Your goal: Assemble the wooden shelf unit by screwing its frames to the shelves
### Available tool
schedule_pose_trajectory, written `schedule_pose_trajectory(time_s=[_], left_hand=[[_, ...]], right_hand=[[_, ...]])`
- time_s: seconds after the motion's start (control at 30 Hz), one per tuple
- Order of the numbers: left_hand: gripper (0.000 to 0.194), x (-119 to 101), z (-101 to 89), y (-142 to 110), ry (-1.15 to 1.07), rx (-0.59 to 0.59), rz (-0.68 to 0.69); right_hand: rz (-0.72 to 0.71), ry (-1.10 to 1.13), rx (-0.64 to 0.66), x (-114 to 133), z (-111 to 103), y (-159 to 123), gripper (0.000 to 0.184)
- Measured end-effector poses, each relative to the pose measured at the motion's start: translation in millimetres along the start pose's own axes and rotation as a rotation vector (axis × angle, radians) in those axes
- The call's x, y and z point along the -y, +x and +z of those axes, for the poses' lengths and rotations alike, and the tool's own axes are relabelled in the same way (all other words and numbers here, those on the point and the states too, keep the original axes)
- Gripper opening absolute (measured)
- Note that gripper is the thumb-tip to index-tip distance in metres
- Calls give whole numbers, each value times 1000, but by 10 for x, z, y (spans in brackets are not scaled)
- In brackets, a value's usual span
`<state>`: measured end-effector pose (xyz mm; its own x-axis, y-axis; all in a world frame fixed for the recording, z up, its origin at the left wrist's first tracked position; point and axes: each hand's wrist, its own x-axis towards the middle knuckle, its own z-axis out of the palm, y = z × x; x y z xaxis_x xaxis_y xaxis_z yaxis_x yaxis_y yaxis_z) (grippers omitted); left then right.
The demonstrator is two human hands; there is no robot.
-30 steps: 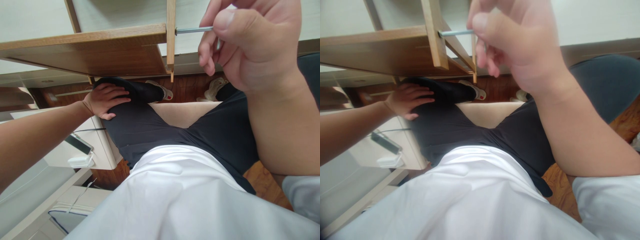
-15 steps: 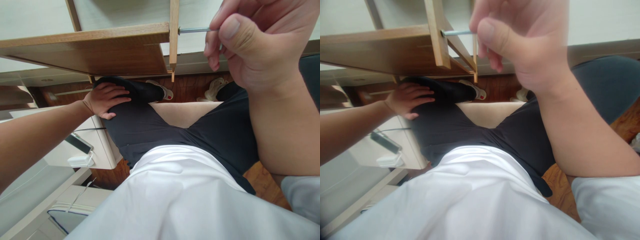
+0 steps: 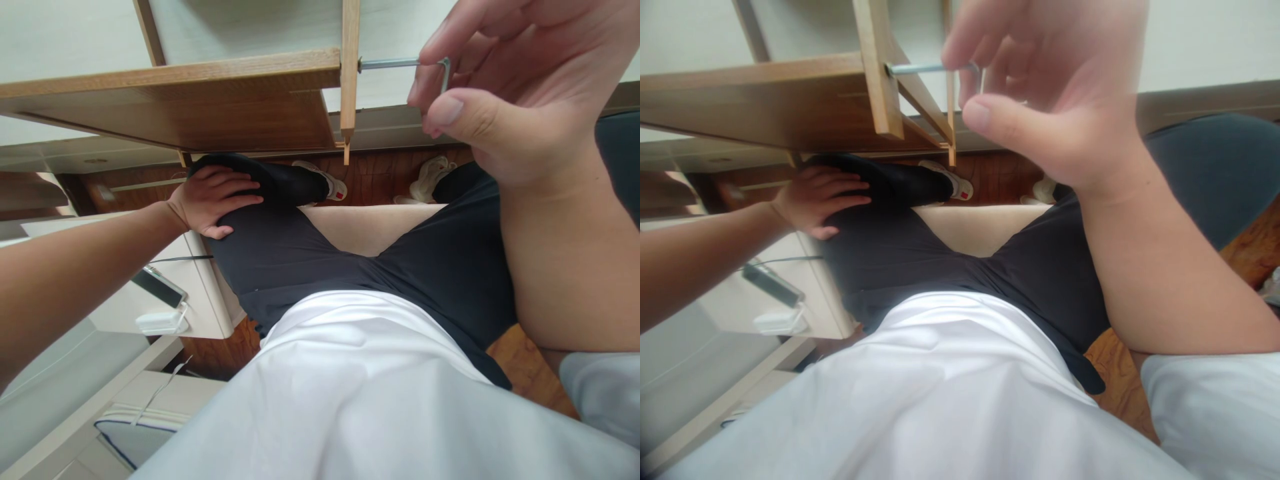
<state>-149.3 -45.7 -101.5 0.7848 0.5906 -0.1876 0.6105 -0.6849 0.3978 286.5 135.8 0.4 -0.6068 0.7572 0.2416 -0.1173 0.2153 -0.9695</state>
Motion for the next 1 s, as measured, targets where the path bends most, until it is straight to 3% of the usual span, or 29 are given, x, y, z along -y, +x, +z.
schedule_pose_trajectory(time_s=[0.2, 0.4, 0.53, 0.7, 1.0], left_hand=[[85, -13, -12, 20, -2, -50, 38], [88, 7, 14, 0, 4, -24, 19], [89, 18, 22, -12, 9, 18, -4], [86, 7, 12, 2, 14, -35, 34], [89, 20, 33, -19, -23, 28, -22]], right_hand=[[1, -31, 71, -2, -70, 17, 40], [-27, -149, 92, -72, -159, 18, 43], [-97, -155, 115, -100, -171, 27, 42], [-157, -198, 118, -97, -165, 37, 39], [-133, -193, 77, -89, -120, 57, 27]])
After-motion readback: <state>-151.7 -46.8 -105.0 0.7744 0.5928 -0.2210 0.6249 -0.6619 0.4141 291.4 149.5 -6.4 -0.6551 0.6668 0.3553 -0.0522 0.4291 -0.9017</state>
